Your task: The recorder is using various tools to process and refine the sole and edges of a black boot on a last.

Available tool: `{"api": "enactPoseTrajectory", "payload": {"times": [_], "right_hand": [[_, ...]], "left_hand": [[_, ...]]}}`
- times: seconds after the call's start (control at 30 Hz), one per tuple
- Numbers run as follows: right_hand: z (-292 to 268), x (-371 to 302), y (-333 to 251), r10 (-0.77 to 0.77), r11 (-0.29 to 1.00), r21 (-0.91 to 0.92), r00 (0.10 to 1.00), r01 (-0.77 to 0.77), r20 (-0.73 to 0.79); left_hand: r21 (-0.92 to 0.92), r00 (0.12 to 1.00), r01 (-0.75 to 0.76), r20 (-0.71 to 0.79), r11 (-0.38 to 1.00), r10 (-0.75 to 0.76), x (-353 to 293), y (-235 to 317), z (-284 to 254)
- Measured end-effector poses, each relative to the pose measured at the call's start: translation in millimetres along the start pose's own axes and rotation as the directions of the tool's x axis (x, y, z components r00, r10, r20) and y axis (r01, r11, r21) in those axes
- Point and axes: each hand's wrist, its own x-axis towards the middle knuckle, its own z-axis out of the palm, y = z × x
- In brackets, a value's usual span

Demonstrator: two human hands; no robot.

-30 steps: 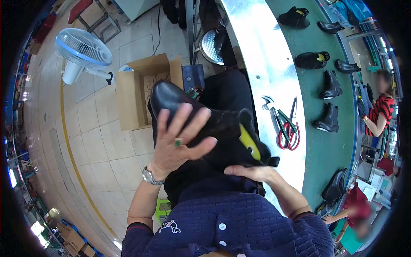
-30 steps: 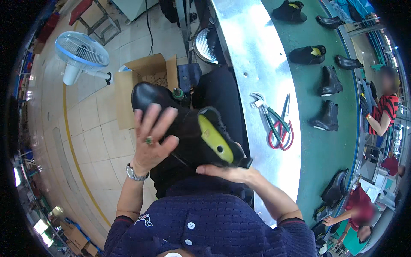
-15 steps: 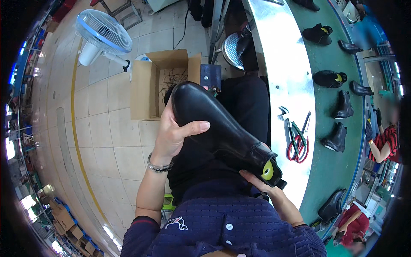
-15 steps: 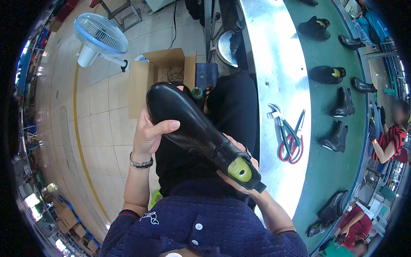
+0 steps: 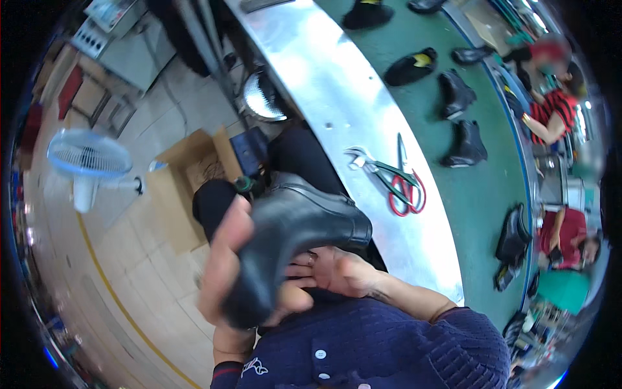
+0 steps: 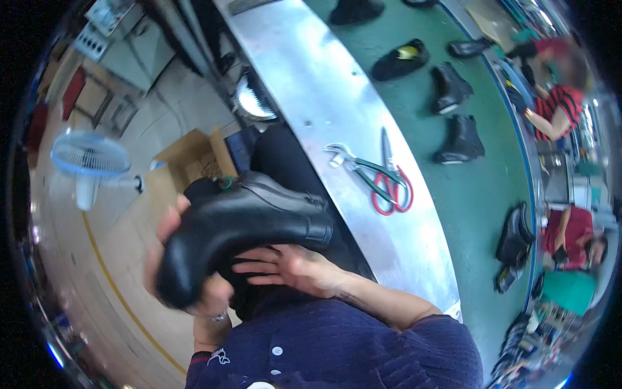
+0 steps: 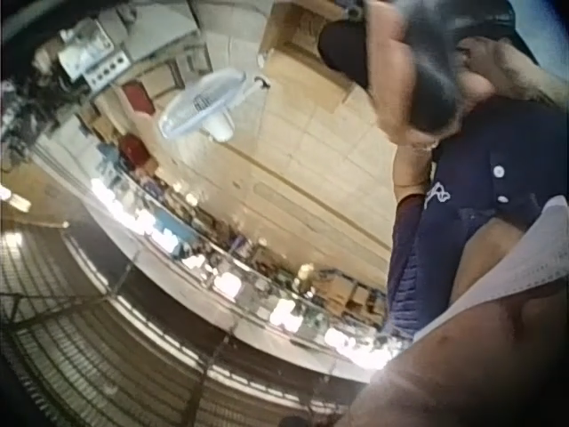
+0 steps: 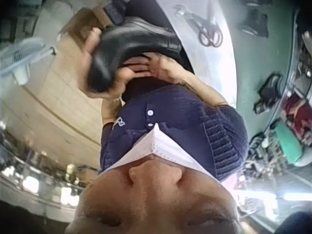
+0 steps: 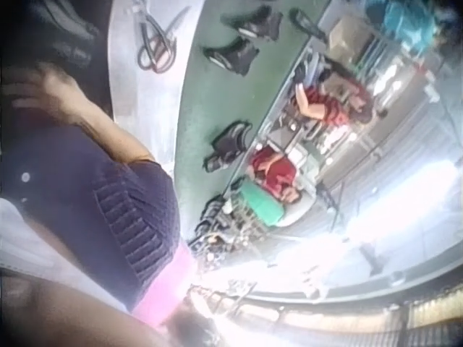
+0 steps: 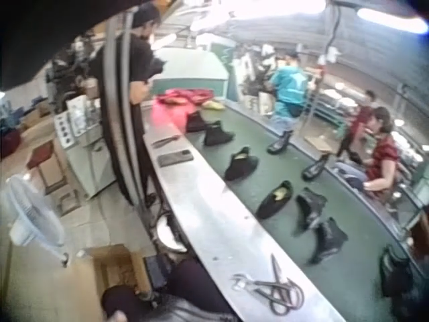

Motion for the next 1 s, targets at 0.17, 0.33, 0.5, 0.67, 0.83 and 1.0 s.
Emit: {"api": "enactPoseTrajectory", "payload": {"times": [0.17, 0.33, 0.5, 0.67, 0.83, 1.0], "right_hand": [[-1, -17, -42, -0.274, 0.932, 0.147, 0.908, 0.333, -0.318], [-51, -70, -95, -0.581, 0.74, 0.038, 0.666, 0.672, -0.467], [-127, -158, -126, -0.753, 0.464, -0.359, 0.147, 0.81, -0.641], [-227, -274, -147, -0.523, 0.719, -0.522, -0.136, 0.46, -0.841], [-187, -232, -194, -0.884, 0.437, -0.619, -0.182, -0.652, -0.431], [-169, -72, -264, -0.968, 0.139, -0.891, 0.129, -0.432, -0.214]], "left_hand": [[0.045, 0.684, -0.483, 0.643, 0.874, 0.345, 18, 5, 41], [0.107, 0.7, -0.359, 0.687, 0.927, 0.192, 9, -16, 51], [0.274, 0.821, -0.062, 0.561, 0.96, -0.107, 1, -43, 22], [0.342, 0.798, 0.091, 0.537, 0.935, -0.274, -15, -59, 8], [0.396, 0.809, 0.091, 0.505, 0.914, -0.299, -14, -58, 12], [0.399, 0.824, 0.109, 0.477, 0.911, -0.307, -18, -57, 11]]}}
